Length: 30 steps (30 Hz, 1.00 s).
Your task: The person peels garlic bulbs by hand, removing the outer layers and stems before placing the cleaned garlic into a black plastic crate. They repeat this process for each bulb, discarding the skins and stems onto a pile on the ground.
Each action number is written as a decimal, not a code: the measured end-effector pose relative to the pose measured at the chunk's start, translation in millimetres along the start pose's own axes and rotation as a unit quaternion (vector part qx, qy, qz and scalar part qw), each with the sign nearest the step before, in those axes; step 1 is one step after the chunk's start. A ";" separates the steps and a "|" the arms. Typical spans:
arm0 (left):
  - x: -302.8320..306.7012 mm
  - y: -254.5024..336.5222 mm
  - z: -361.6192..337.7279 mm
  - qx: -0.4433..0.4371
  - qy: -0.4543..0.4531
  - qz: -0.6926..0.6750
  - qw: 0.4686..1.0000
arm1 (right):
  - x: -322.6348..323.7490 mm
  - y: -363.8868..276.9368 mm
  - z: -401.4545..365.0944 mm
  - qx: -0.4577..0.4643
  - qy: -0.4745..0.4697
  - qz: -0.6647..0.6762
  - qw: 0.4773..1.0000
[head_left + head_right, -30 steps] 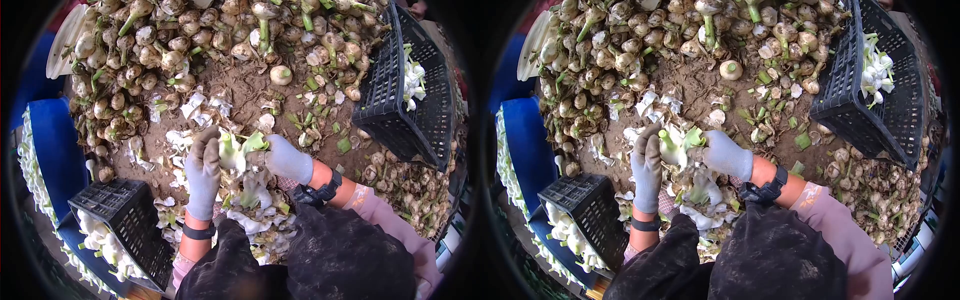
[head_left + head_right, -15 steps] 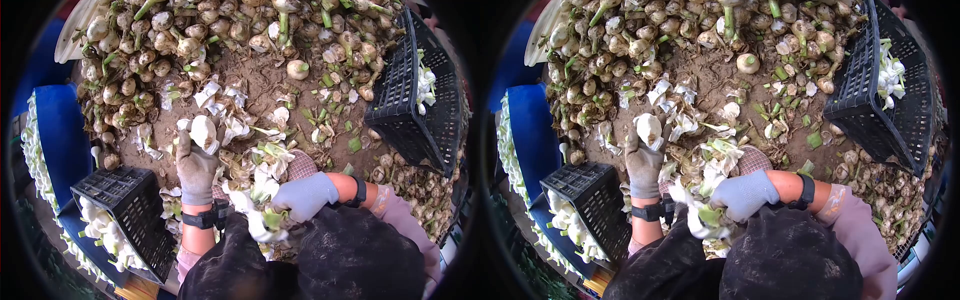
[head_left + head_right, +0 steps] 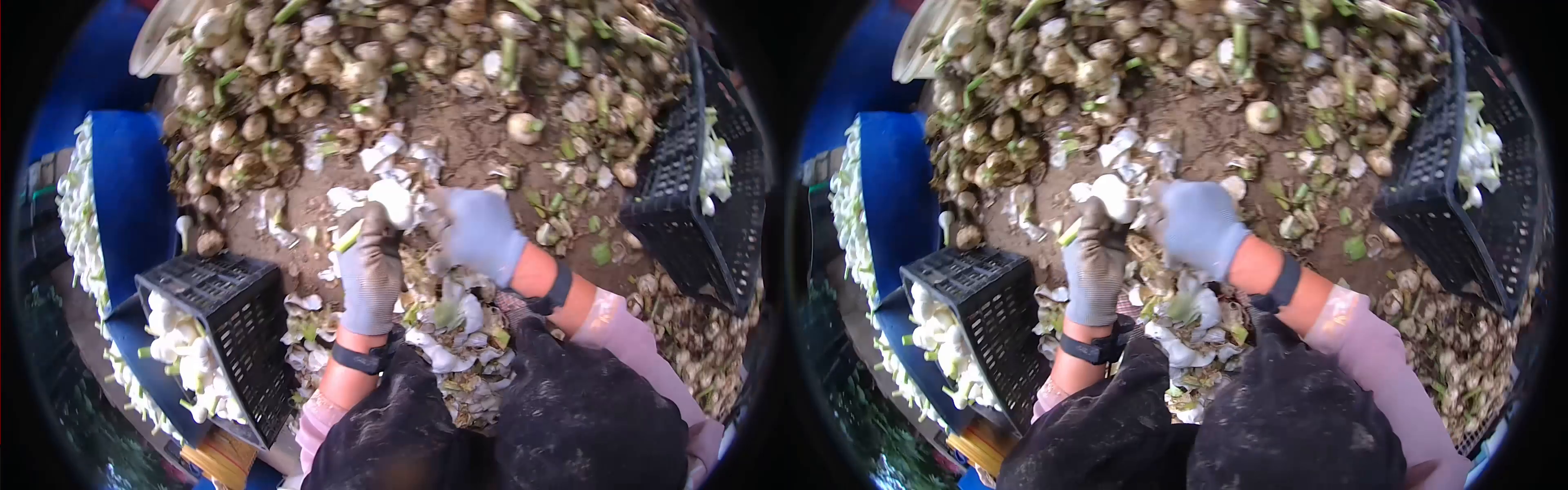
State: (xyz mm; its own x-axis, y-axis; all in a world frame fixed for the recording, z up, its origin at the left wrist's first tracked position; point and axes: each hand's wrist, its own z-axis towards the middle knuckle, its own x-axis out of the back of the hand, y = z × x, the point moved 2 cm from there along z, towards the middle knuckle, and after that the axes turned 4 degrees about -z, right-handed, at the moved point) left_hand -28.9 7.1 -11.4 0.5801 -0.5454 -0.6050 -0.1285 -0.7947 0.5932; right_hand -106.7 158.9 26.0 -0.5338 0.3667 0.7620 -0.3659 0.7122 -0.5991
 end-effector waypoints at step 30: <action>-29.1 93.5 -68.1 -0.250 -0.095 0.633 0.726 | -9.3 28.1 10.8 -0.039 -0.061 0.479 0.875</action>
State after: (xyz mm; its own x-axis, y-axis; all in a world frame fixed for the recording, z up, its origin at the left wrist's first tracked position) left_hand -3.0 -33.2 97.9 0.1242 -0.8192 0.5600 -0.1260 0.5468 0.8278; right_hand -120.2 169.0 -0.6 -0.6461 0.7547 -0.1142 0.3436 0.1540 -0.9264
